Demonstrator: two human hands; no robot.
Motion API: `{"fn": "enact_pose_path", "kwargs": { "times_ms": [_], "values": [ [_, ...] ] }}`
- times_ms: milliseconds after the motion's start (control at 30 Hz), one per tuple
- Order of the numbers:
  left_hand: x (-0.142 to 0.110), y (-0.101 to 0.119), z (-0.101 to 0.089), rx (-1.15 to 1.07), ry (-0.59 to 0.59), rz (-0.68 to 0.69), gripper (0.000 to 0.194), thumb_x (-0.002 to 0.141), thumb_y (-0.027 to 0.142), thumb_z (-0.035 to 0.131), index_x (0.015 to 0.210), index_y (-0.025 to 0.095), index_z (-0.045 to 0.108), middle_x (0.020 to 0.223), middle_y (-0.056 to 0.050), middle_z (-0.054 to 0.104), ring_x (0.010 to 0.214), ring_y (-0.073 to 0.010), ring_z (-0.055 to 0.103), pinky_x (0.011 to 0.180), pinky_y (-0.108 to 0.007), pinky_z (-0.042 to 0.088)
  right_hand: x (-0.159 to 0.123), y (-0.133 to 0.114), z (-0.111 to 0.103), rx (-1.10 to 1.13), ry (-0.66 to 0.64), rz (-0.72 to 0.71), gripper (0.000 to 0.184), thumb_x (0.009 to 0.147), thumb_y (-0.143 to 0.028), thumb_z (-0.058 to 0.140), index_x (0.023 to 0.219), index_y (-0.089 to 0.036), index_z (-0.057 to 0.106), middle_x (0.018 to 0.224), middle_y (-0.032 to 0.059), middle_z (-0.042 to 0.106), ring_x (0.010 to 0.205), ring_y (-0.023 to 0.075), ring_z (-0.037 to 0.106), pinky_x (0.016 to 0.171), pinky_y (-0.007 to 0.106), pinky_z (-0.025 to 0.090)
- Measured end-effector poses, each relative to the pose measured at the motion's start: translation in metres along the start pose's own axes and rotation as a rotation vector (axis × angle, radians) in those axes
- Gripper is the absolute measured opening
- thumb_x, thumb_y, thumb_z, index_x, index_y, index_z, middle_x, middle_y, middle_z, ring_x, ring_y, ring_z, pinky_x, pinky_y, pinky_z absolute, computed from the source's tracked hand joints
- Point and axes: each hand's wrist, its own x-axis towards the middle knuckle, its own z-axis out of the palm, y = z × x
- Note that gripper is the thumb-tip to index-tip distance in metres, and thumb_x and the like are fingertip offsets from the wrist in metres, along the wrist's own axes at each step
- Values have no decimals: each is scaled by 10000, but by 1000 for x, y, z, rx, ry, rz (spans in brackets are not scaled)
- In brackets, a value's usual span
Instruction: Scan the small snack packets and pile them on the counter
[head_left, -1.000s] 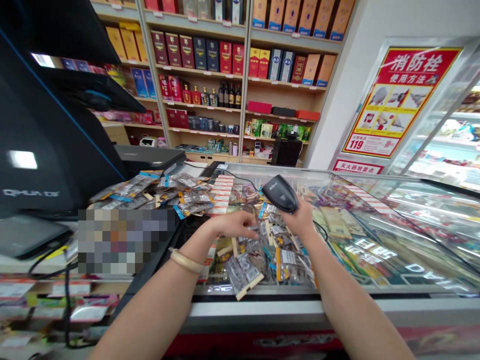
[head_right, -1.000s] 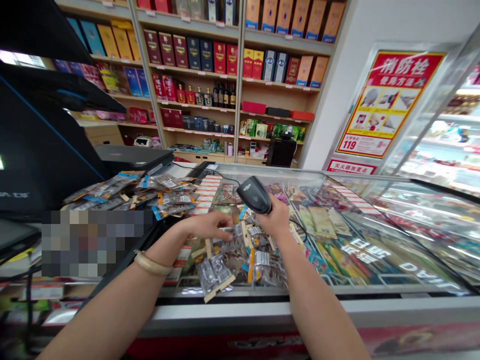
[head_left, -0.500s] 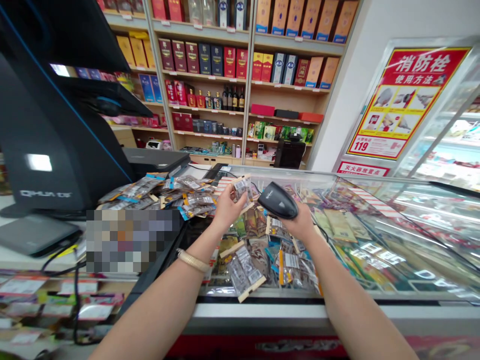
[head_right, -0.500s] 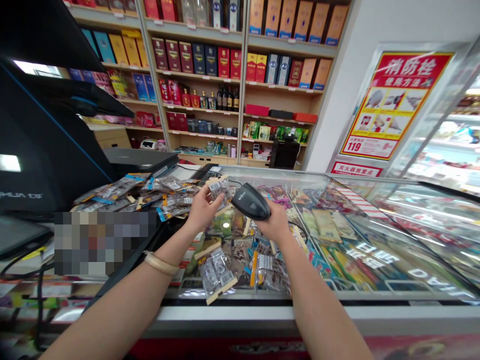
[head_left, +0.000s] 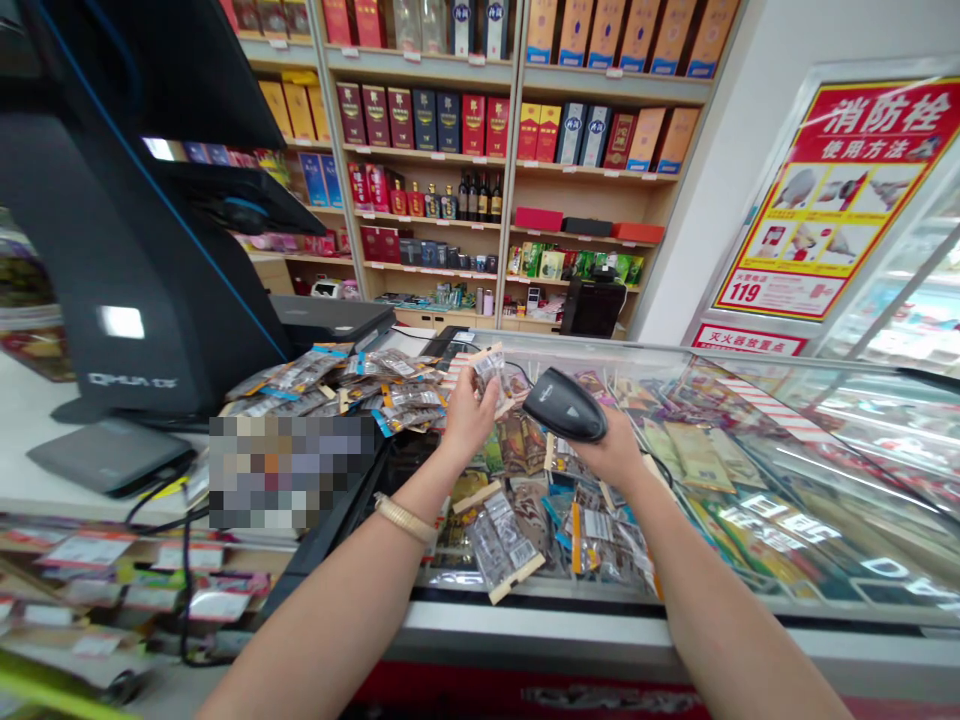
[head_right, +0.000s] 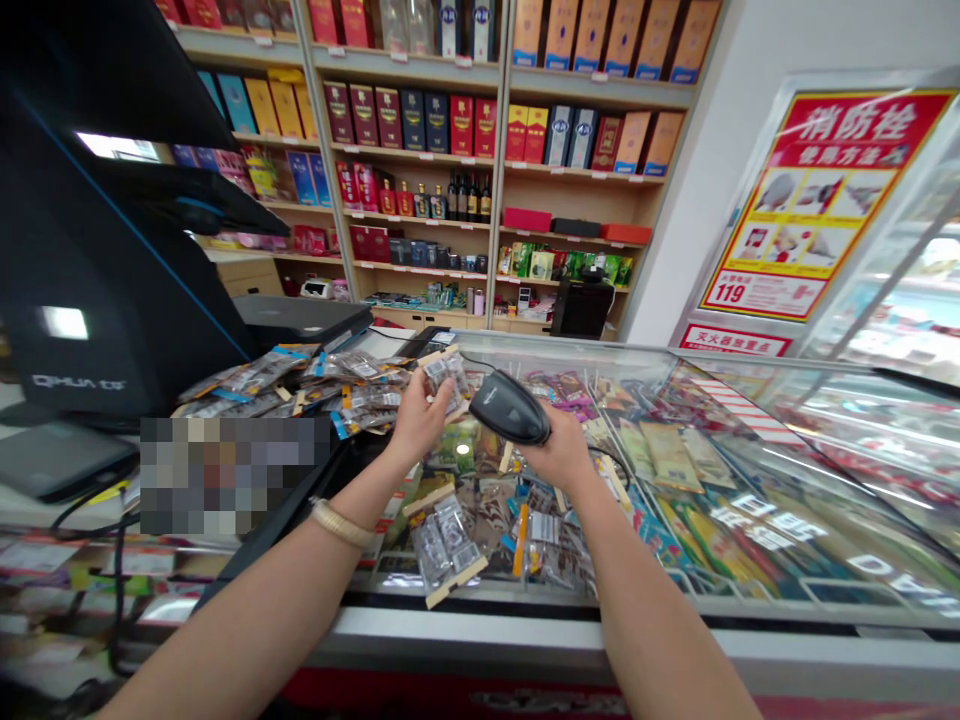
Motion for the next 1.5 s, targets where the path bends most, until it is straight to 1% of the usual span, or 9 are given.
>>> {"fn": "enact_pose_path", "kwargs": {
  "times_ms": [133,367,567,800,933,1033,1267,1367,1500],
  "values": [
    [11,6,-7,-189,166,-171,175,801,223,657,891,202,508,851,-10,628,686,-136,635,581,-267,559,-2,5,1,-49,40,0,266,709,-326,604,929,-194,674,795,64,741,713,248,691,647,328,535],
    [43,15,-37,-472,497,-158,185,744,19,647,680,150,532,663,26,597,701,-87,650,777,-233,556,-4,14,2,-140,70,-12,194,693,-350,598,816,-214,664,699,42,717,643,234,671,600,308,518],
    [49,23,-46,-613,535,-214,245,751,-107,554,695,130,579,684,0,634,751,-79,670,777,-171,556,-2,12,1,-121,78,-12,200,697,-349,582,828,-223,664,672,37,708,596,224,658,565,297,505],
    [54,27,-51,-703,579,-525,148,956,136,446,941,111,591,755,-58,649,713,-109,682,631,-167,577,-3,14,0,-133,83,-12,181,706,-357,594,794,-209,648,672,40,700,601,225,649,572,304,497],
    [47,21,-46,-615,254,-633,156,930,202,521,932,95,633,850,-130,682,766,-139,690,650,-190,573,-3,13,0,-123,87,-13,195,702,-355,600,815,-206,656,691,43,707,614,231,655,583,309,501],
    [33,13,-41,-219,-117,-583,109,780,182,717,844,106,674,825,-119,694,734,-153,678,645,-214,545,-3,13,1,-117,96,-3,230,699,-346,611,866,-197,666,710,50,716,642,242,669,590,310,503],
    [7,20,-33,799,-1287,-325,505,423,328,898,895,212,763,728,34,662,644,-108,555,590,-198,407,-2,15,1,-120,106,15,238,698,-363,627,877,-209,660,731,56,718,692,242,673,637,307,509],
    [-4,28,-24,1054,-1414,-218,521,428,395,879,913,243,767,751,42,661,682,-125,558,584,-196,383,-2,13,1,-133,99,7,171,698,-349,622,809,-221,647,681,38,694,653,224,650,604,291,491],
    [-15,30,-16,1228,-1406,-159,391,446,369,859,794,231,747,687,40,645,623,-126,534,543,-206,356,-2,13,2,-142,98,-4,146,699,-340,612,771,-216,638,653,34,673,608,212,624,579,289,475]
  ]
}}
